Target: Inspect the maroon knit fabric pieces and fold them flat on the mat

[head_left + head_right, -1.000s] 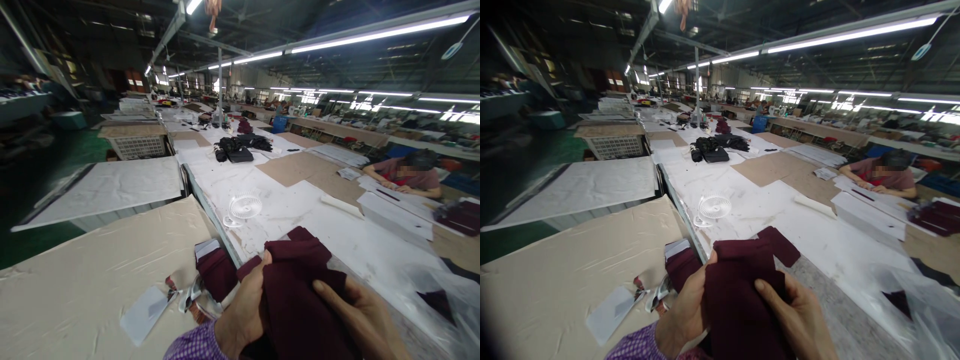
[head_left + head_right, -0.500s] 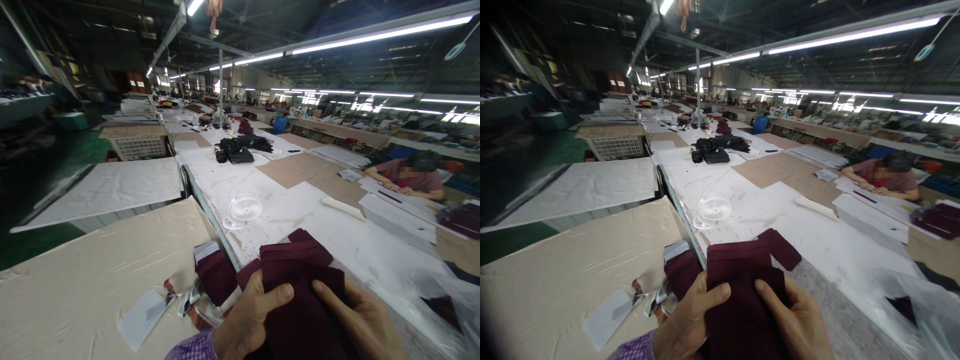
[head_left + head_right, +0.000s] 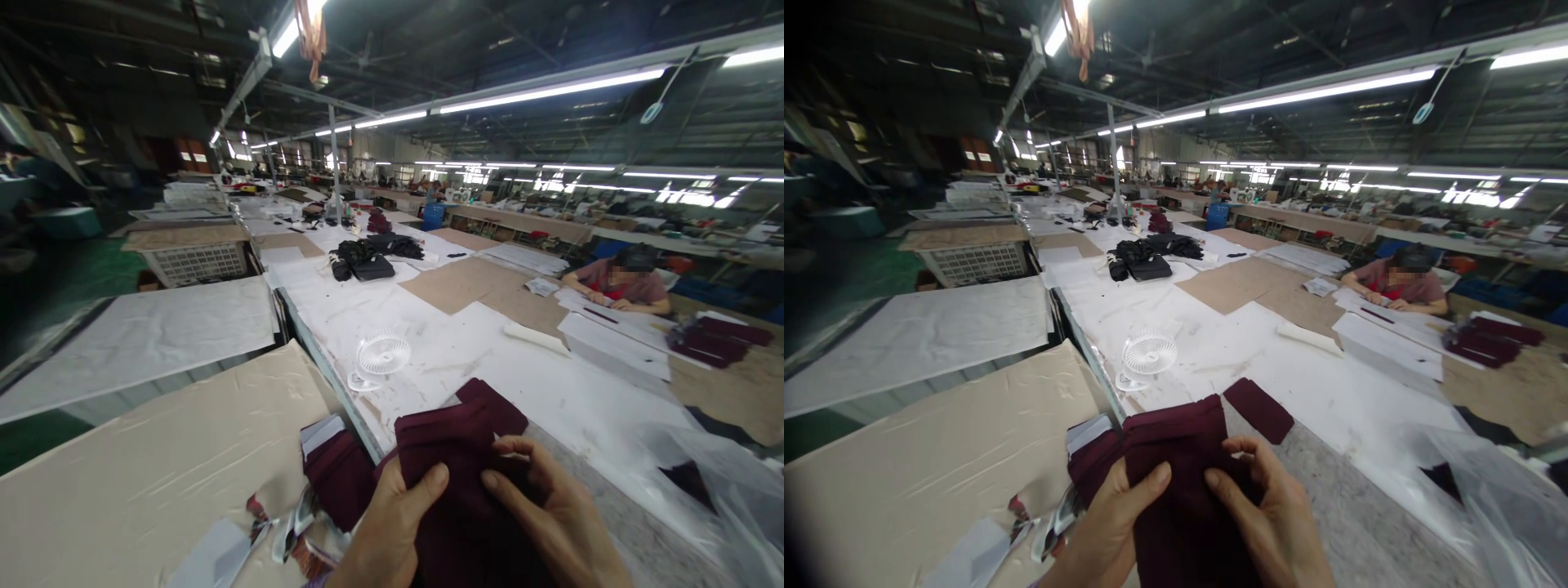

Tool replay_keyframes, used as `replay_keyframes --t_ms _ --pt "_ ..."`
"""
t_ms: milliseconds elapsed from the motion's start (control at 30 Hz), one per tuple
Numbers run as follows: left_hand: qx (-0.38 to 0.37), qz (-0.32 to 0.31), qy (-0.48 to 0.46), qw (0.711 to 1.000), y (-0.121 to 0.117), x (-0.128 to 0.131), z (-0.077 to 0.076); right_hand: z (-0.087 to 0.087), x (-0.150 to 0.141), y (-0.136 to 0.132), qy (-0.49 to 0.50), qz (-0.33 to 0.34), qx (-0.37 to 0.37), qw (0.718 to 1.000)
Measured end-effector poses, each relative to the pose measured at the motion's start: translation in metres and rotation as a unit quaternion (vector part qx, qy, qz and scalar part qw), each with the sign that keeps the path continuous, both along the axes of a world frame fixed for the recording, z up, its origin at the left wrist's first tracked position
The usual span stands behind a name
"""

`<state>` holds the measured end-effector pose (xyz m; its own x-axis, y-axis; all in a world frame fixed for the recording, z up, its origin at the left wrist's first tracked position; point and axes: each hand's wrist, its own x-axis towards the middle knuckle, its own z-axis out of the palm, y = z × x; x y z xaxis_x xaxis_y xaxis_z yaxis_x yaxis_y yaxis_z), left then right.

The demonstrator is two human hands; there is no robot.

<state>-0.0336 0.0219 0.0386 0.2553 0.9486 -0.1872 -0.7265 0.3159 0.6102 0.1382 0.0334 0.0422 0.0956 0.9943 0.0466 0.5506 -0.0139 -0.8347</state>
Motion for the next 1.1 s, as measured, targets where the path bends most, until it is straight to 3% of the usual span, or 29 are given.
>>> replay_keyframes --t_ms 100,200,267,500,800,1100 --pt "0.001 -0.002 0.013 1.000 0.001 -0.003 -0.001 -0.001 0.011 0.002 -0.076 0.025 0.097 0.992" --pt "0.017 -0.023 0.032 0.999 0.000 -0.007 -0.002 0.008 0.013 0.001 -0.140 0.070 0.252 0.955" --pt "0.038 -0.045 0.045 0.997 -0.001 -0.008 -0.002 0.017 0.010 0.000 -0.158 0.121 0.291 0.936" --pt "0.071 -0.085 0.074 0.991 -0.005 -0.012 0.001 0.024 0.006 0.001 -0.134 0.194 0.254 0.938" --pt "0.069 -0.089 0.082 0.990 -0.005 -0.013 -0.002 0.022 0.005 0.002 -0.138 0.170 0.275 0.936" --pt "0.082 -0.142 0.167 0.972 -0.005 -0.015 -0.003 0.032 0.005 0.002 -0.126 0.217 0.149 0.956"
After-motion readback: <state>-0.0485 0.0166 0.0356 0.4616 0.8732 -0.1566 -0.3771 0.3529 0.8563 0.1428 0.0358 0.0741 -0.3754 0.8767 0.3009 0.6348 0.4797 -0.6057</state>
